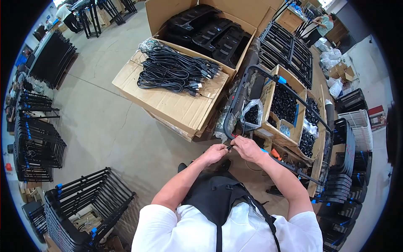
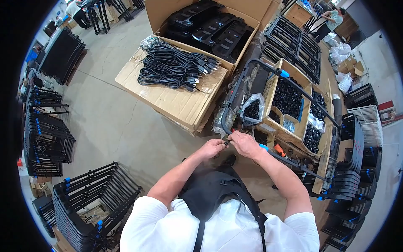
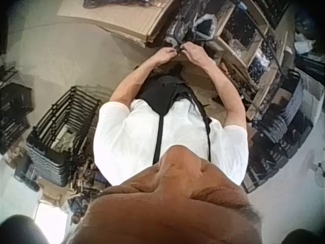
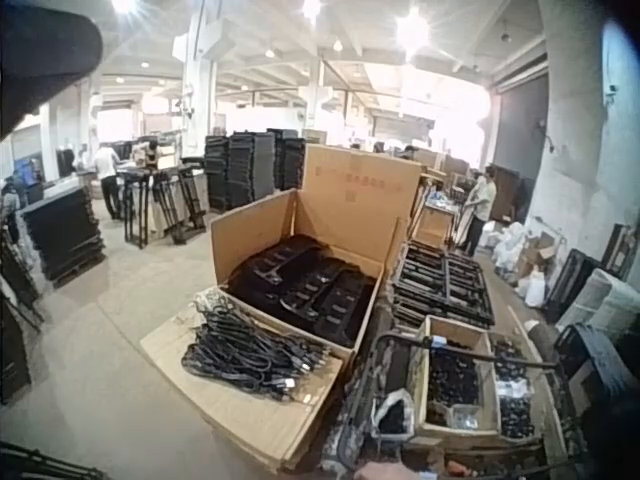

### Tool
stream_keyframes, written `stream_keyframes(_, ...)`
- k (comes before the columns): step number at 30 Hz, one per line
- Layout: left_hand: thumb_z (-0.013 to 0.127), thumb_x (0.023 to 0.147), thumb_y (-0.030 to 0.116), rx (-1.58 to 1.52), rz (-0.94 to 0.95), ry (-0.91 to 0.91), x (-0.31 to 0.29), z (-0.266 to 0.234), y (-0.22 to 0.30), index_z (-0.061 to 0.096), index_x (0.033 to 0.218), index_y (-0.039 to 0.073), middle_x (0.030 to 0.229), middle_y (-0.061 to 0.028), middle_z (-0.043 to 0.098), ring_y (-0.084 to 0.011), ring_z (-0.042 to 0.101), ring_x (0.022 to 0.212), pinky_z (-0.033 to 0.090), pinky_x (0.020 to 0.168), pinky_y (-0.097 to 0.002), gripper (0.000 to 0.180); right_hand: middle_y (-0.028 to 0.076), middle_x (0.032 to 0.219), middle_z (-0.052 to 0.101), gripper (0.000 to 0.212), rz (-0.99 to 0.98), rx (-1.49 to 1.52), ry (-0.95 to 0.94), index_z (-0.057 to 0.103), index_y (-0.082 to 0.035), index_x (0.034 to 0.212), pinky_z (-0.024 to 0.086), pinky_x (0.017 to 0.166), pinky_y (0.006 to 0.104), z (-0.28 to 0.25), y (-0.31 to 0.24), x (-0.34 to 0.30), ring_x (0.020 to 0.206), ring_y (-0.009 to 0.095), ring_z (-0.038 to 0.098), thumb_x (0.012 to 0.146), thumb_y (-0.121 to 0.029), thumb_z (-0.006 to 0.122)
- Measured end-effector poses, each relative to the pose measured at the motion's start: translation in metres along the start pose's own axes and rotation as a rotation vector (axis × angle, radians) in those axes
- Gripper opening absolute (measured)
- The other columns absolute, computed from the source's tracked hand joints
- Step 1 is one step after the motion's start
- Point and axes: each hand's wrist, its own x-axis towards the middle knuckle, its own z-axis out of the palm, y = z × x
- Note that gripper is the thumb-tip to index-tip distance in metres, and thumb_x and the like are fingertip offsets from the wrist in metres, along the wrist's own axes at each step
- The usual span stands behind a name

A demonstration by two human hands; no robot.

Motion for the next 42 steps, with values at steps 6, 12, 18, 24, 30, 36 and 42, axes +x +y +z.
stream_keyframes(6,0.058,0.106,0.023,-0.013,-0.005,-0.026,0.003,-0.001,-0.005,0.074,0.112,0.006,0.083,0.0057,0.060,-0.0081,0.054,0.072,0.045,0.063,-0.0276,0.024,0.012,0.097,0.062,0.017,-0.127,-0.026,0.032,0.065,-0.005,0.106,0.056,0.081,0.0441,-0.005,-0.010,0.007,0.093,0.035,0.067,0.090,-0.006,0.069)
stream_keyframes(12,0.057,0.106,0.021,-0.015,0.032,-0.031,0.007,0.000,-0.010,0.074,0.111,0.006,0.084,0.0054,0.060,-0.0076,0.052,0.075,0.043,0.068,-0.0264,0.022,0.012,0.100,0.062,0.018,-0.121,-0.045,-0.011,0.066,-0.005,0.106,0.055,0.084,0.0433,0.001,-0.005,0.009,0.097,0.034,0.066,0.090,-0.009,0.072)
stream_keyframes(18,0.059,0.103,0.023,-0.023,0.001,-0.008,0.006,0.000,-0.011,0.073,0.108,0.001,0.086,-0.0017,0.066,-0.0125,0.057,0.080,0.047,0.073,-0.0306,0.026,0.014,0.101,0.061,0.015,-0.119,-0.099,-0.069,0.064,-0.004,0.105,0.055,0.086,0.0440,0.005,-0.003,0.011,0.098,0.035,0.066,0.092,-0.009,0.070)
stream_keyframes(24,0.060,0.100,0.027,0.033,-0.077,0.061,0.004,0.003,0.005,0.075,0.113,0.000,0.095,-0.0073,0.074,-0.0155,0.064,0.086,0.052,0.079,-0.0338,0.033,0.016,0.102,0.060,0.017,-0.058,-0.065,-0.057,0.063,-0.004,0.107,0.055,0.086,0.0452,0.007,-0.003,0.006,0.098,0.037,0.066,0.092,-0.009,0.069)
stream_keyframes(30,0.062,0.099,0.024,0.049,0.007,0.172,0.016,0.005,-0.020,0.075,0.096,0.002,0.079,0.0015,0.064,-0.0081,0.055,0.070,0.043,0.061,-0.0279,0.026,0.015,0.103,0.061,0.023,0.033,0.012,0.068,0.063,-0.004,0.114,0.055,0.084,0.0456,0.020,-0.021,-0.003,0.098,0.037,0.066,0.093,-0.010,0.069)
stream_keyframes(36,0.064,0.101,0.030,0.001,-0.166,0.056,0.007,-0.001,-0.015,0.077,0.114,0.003,0.089,-0.0033,0.072,-0.0134,0.065,0.084,0.053,0.078,-0.0312,0.033,0.016,0.112,0.073,0.053,0.841,0.307,-0.068,0.061,-0.003,0.129,0.055,0.092,0.0489,0.071,-0.026,-0.052,0.101,0.037,0.072,0.094,-0.042,0.071)
stream_keyframes(42,0.061,0.106,0.032,0.140,-0.193,-0.021,0.010,-0.003,-0.013,0.074,0.122,0.004,0.093,-0.0039,0.074,-0.0129,0.066,0.083,0.055,0.079,-0.0311,0.035,0.031,0.135,0.061,0.092,1.018,0.123,0.024,0.037,0.003,0.153,0.056,0.098,0.0552,0.140,0.075,-0.024,0.120,0.049,0.066,0.087,-0.048,0.077)
